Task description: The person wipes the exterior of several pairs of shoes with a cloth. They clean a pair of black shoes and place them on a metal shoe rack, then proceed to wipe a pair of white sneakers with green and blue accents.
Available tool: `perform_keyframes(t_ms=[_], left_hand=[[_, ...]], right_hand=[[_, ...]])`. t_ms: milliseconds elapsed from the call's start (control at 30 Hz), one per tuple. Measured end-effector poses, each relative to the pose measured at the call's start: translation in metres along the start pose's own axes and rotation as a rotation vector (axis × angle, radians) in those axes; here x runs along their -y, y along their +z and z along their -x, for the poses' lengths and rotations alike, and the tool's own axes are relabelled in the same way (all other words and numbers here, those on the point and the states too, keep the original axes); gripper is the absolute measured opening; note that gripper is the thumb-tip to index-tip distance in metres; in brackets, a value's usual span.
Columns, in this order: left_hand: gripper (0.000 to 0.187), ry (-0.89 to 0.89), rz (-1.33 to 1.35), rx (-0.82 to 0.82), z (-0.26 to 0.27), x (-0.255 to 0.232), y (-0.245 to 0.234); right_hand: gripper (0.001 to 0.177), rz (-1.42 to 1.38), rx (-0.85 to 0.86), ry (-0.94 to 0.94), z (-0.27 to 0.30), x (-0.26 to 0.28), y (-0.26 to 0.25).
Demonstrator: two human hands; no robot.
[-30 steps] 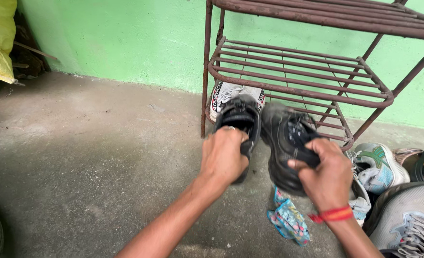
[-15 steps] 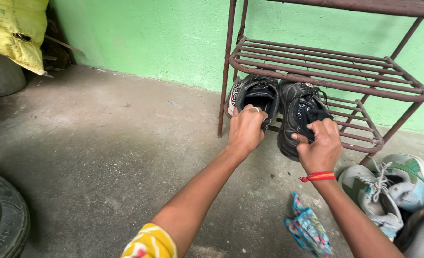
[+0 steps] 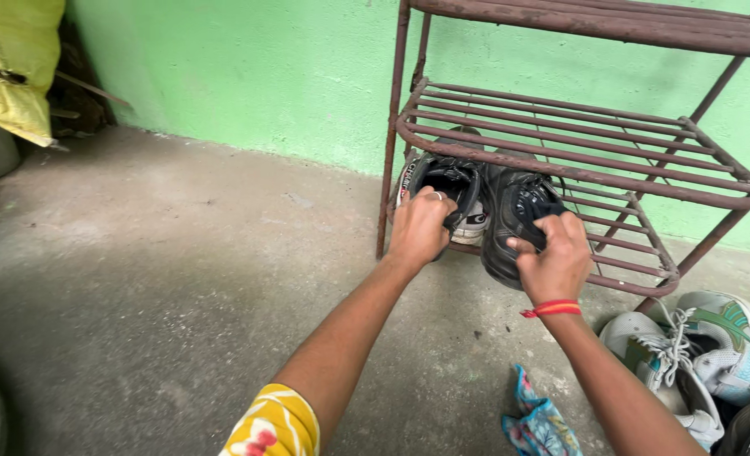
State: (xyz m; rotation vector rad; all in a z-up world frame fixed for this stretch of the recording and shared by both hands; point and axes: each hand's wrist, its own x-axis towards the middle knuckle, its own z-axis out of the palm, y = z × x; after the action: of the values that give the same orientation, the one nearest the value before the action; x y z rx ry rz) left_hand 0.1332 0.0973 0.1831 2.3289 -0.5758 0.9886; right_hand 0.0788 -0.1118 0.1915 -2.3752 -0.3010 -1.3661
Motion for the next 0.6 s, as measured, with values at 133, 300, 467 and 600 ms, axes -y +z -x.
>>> perform_keyframes(t_ms=[133, 300, 467, 600], left_hand=[[0.031, -0.087, 0.021, 0.003, -0.021, 0.005, 0.01], [0.028, -0.14, 0.082, -0.099, -0.046, 0.004, 0.021], [0.033, -0.017, 0.076, -0.255, -0.043, 0.008, 0.027], [0.032, 0.023, 0.044, -0.231, -0.04, 0.017, 0.031]], right_hand=[[0.041, 0.012, 0.004, 0.021, -0.01, -0.003, 0.02], [0.04, -0.007, -0.05, 0.067, -0.029, -0.005, 0.051], [0.038, -0.031, -0.089, 0.115, -0.038, 0.002, 0.072], [0.041, -0.027, -0.059, 0.093, -0.039, -0.003, 0.083]])
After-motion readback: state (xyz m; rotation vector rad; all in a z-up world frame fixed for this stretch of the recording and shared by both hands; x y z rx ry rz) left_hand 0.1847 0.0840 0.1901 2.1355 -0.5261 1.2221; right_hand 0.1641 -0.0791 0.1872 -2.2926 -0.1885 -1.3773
